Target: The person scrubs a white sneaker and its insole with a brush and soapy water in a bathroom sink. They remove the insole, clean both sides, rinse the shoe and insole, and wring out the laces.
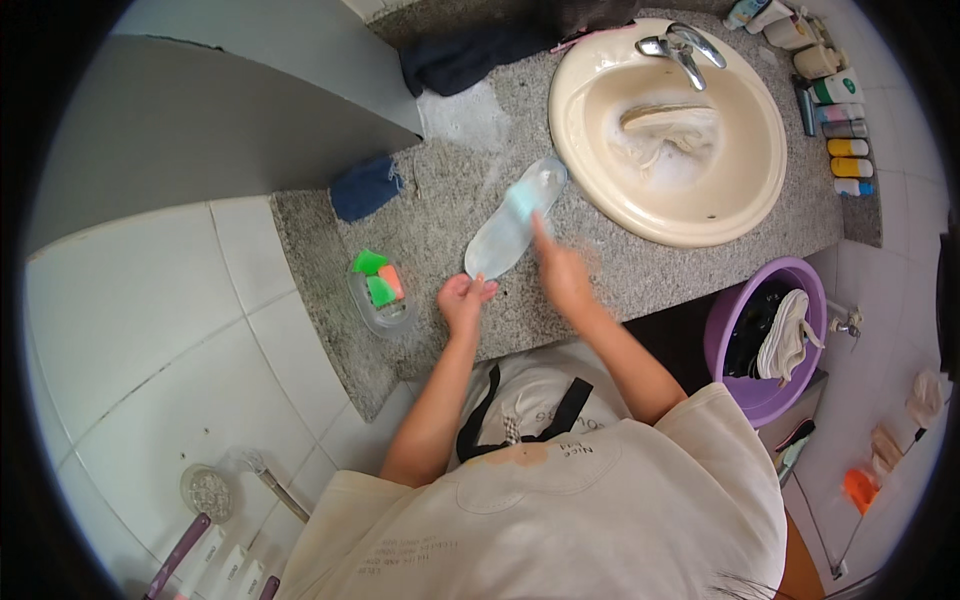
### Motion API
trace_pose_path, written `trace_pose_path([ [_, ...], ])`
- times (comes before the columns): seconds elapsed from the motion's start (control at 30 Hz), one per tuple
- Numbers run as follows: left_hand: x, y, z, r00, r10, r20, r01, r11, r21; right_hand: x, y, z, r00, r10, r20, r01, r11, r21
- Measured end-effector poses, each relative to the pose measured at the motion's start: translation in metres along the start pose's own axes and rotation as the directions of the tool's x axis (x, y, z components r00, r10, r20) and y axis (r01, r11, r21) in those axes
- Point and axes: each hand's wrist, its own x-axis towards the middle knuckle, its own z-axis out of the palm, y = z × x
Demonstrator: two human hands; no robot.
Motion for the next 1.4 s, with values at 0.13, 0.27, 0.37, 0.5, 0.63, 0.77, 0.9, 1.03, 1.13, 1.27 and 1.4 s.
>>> trace_pose_path([
  [0.13, 0.006, -0.008, -0.006, 1.000, -0.023, 0.008, 0.023, 1.000, -0.011, -0.020, -0.011, -0.005, 0.974, -0.069, 0.215, 0.103, 0.983, -0.152],
  [0.27, 0.001, 0.002, 0.002, 1.000, -0.021, -0.007, 0.021, 1.000, -0.012, -0.010, 0.002, -0.013, 0.999, 0.035, 0.040, -0.033, 0.998, -0.045],
  [0.37, 0.012, -0.020, -0.009, 0.999, 0.029, -0.015, -0.029, 0.999, 0.017, -0.046, -0.016, 0.013, 0.963, -0.211, 0.167, 0.195, 0.975, 0.107],
  [0.5, 0.004, -0.005, -0.004, 1.000, 0.007, 0.027, -0.006, 1.000, -0.016, 0.008, 0.003, -0.027, 0.997, 0.071, -0.044, -0.072, 0.997, -0.033],
  [0.63, 0.008, -0.010, -0.005, 1.000, 0.003, -0.001, -0.003, 1.000, -0.023, -0.036, -0.020, 0.010, 0.960, -0.248, 0.128, 0.244, 0.969, 0.043],
  [0.77, 0.003, -0.001, -0.001, 1.000, 0.000, 0.023, 0.001, 0.999, -0.040, 0.011, 0.012, -0.021, 0.985, 0.102, -0.139, -0.108, 0.993, -0.041],
  [0.9, 0.008, -0.006, -0.001, 1.000, -0.007, -0.001, 0.007, 0.999, -0.037, -0.037, -0.029, 0.009, 0.961, -0.243, 0.135, 0.243, 0.970, 0.013],
  [1.03, 0.008, -0.008, -0.005, 0.999, 0.003, 0.039, -0.002, 0.999, -0.038, 0.017, 0.021, -0.031, 0.994, 0.011, -0.111, -0.025, 0.991, -0.128],
  [1.13, 0.007, -0.006, -0.001, 1.000, 0.022, 0.003, -0.022, 0.999, -0.029, -0.016, -0.002, -0.001, 0.978, -0.172, 0.118, 0.182, 0.980, -0.085],
  [1.27, 0.005, -0.005, -0.005, 1.000, -0.027, 0.013, 0.027, 0.999, -0.030, -0.003, 0.009, -0.018, 0.994, -0.062, 0.093, 0.070, 0.995, -0.077],
  [1.4, 0.007, -0.006, -0.006, 1.000, -0.006, 0.015, 0.007, 1.000, -0.028, -0.018, -0.006, 0.002, 0.986, -0.137, 0.099, 0.150, 0.980, -0.130],
])
